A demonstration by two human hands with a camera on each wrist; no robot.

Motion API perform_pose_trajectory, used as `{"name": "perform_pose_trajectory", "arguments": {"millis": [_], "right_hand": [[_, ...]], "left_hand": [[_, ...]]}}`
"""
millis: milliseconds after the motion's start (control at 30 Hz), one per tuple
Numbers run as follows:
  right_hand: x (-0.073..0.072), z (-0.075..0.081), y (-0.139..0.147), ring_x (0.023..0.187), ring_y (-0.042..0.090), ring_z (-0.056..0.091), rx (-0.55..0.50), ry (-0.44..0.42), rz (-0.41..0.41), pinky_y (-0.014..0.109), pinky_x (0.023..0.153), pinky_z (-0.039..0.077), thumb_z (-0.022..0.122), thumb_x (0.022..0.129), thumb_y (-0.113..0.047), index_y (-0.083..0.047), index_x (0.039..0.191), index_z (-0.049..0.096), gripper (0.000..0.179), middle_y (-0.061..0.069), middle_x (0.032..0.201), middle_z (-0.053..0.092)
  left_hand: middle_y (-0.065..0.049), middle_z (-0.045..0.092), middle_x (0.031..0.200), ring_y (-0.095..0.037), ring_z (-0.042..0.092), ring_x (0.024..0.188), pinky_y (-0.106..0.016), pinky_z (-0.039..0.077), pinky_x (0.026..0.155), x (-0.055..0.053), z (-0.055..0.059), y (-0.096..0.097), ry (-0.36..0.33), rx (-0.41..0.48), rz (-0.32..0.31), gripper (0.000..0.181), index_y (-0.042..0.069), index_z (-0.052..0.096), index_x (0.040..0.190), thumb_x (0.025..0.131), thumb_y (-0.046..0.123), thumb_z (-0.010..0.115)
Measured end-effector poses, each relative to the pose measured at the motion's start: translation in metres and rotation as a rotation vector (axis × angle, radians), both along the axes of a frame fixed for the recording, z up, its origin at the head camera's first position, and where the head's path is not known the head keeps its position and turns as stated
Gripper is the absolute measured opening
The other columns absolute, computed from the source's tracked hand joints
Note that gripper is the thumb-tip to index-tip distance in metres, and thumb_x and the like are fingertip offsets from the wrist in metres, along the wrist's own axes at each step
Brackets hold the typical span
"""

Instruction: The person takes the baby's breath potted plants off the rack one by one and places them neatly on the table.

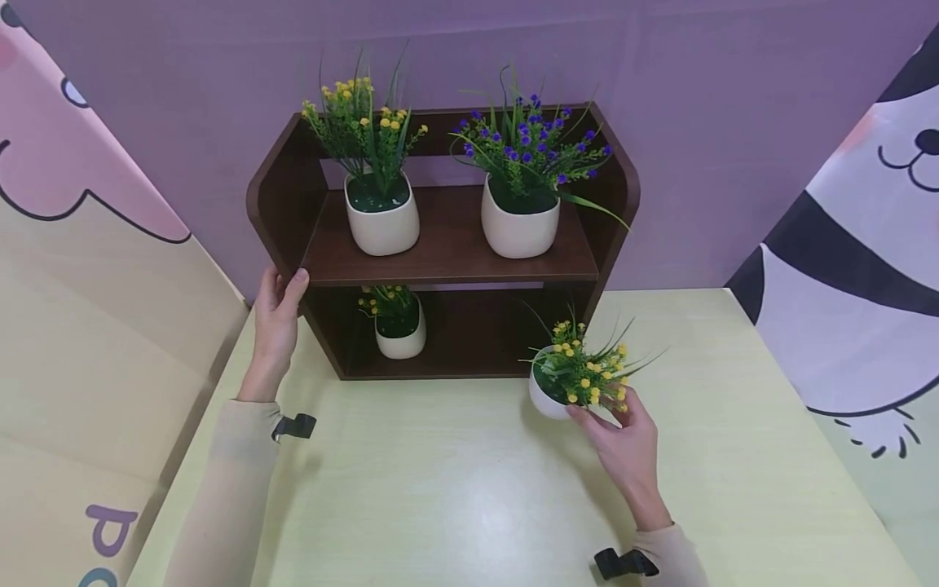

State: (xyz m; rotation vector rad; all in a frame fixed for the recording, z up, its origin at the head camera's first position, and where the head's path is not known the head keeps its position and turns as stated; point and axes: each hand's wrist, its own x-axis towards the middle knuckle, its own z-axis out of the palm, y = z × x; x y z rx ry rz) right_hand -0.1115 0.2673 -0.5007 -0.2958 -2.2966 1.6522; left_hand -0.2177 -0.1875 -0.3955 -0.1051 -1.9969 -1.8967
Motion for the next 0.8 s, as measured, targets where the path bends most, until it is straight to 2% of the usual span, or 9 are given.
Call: {"name": "perform_pose_trajectory", "arguments": {"millis": [267, 533, 800], "right_hand": [[0.007, -0.001, 0.017, 0.096, -0.011, 0.060, 0.038, -0.031, -0.085, 0.013, 0.072, 0.054, 0.085, 0.078, -0.015, -0.013, 0.107, 0.059, 0.039, -0.017, 0.107, 0.062], [0.009, -0.004, 0.033, 0.096, -0.012, 0.061, 0.001, -0.004, -0.147, 0.009, 0.075, 0.052, 0.084, 0.078, -0.010, -0.014, 0.114, 0.062, 0.043, -0.018, 0.107, 0.062], [0.012, -0.006, 0.048, 0.095, -0.013, 0.061, -0.007, 0.003, -0.202, 0.007, 0.078, 0.050, 0.084, 0.078, -0.010, -0.014, 0.122, 0.062, 0.049, -0.017, 0.109, 0.063]], "left_hand": [[0.001, 0.053, 0.122, -0.016, 0.051, 0.115, -0.033, 0.039, 0.106, 0.000, 0.000, 0.001, 0.000, 0.000, 0.002, 0.038, 0.017, 0.049, 0.136, 0.102, 0.032, 0.053], [0.001, 0.053, 0.124, -0.016, 0.050, 0.116, -0.035, 0.038, 0.108, 0.001, -0.001, 0.001, -0.008, -0.008, -0.012, 0.040, 0.017, 0.047, 0.137, 0.102, 0.035, 0.053], [0.000, 0.053, 0.123, -0.016, 0.051, 0.117, -0.035, 0.038, 0.109, 0.000, -0.001, 0.000, -0.009, 0.003, -0.001, 0.038, 0.017, 0.048, 0.136, 0.102, 0.033, 0.053]]}}
